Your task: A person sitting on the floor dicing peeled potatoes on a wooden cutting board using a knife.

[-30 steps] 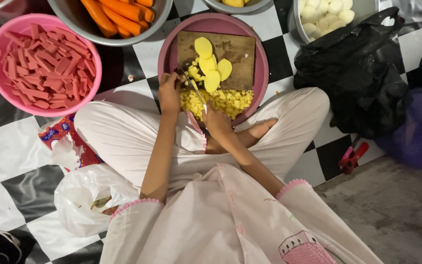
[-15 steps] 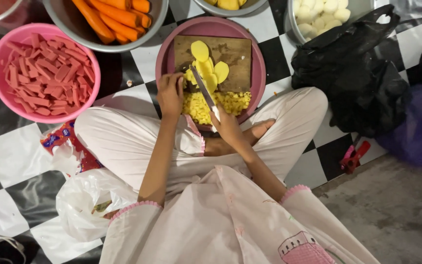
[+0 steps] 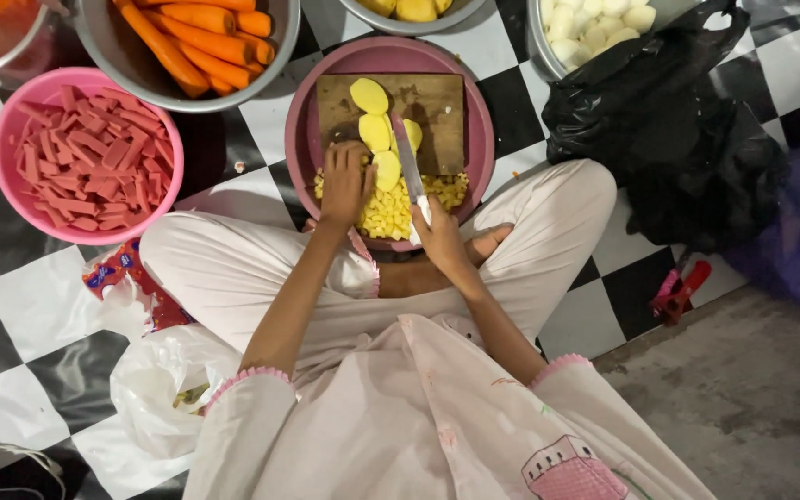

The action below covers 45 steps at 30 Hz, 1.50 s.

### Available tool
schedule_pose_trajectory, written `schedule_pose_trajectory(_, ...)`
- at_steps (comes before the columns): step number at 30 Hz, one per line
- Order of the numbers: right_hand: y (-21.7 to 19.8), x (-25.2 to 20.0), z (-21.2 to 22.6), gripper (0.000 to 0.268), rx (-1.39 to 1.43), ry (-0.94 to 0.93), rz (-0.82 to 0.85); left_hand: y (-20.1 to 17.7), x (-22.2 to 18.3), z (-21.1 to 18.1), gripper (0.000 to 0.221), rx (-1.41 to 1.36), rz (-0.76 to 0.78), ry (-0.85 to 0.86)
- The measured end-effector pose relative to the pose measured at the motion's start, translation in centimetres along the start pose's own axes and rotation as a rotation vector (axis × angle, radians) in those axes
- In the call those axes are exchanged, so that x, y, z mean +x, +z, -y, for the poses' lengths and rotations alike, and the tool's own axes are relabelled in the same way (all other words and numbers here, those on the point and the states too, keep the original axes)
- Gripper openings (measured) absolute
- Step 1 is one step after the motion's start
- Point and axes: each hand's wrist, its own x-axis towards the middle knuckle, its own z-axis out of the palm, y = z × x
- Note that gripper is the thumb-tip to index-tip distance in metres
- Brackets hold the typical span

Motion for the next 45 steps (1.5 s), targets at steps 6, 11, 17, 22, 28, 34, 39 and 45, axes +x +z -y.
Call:
schedule_pose_trajectory(6,-1.2,-0.1,1.0,0.062,0.081,0.121,0.059,-0.6,-2.3,-1.3,0.025,0.166,0.079,-0.099)
schedule_pose_trajectory(11,-0.7,0.5,-0.7,0.068,0.123,0.177,0.091,-1.5,-4.1,-2.7,0.024,0.322,0.099,-0.174)
schedule_pose_trajectory(17,-2.3,-0.1,1.5,0.074,0.269,0.233,0.106,-4.8,0.1,-6.1,0.072,0.284,0.194,-0.071)
schedule_pose_trajectory(22,-2.8,0.0,1.7,0.08,0.354,0.247,0.112,-1.8,0.2,-4.8,0.074,0.284,0.285,-0.137)
schedule_pose_trajectory(28,-2.7,0.0,1.6,0.078,0.358,0.245,0.101,-3.1,1.4,-4.9,0.08,0.198,0.241,-0.359)
schedule_pose_trajectory(34,-2.8,0.3,1.8,0.08,0.381,0.269,0.131,-2.2,5.8,-4.4,0.083,-0.045,0.235,-0.501)
schedule_pose_trajectory(39,-2.0,0.5,1.0,0.079,0.386,0.276,0.131,2.7,7.8,-4.5,0.081,0.201,0.209,-0.483)
schedule_pose_trajectory(45,-2.7,0.4,1.5,0.08,0.396,0.286,0.138,4.9,7.7,-3.7,0.05,0.233,0.028,-0.328)
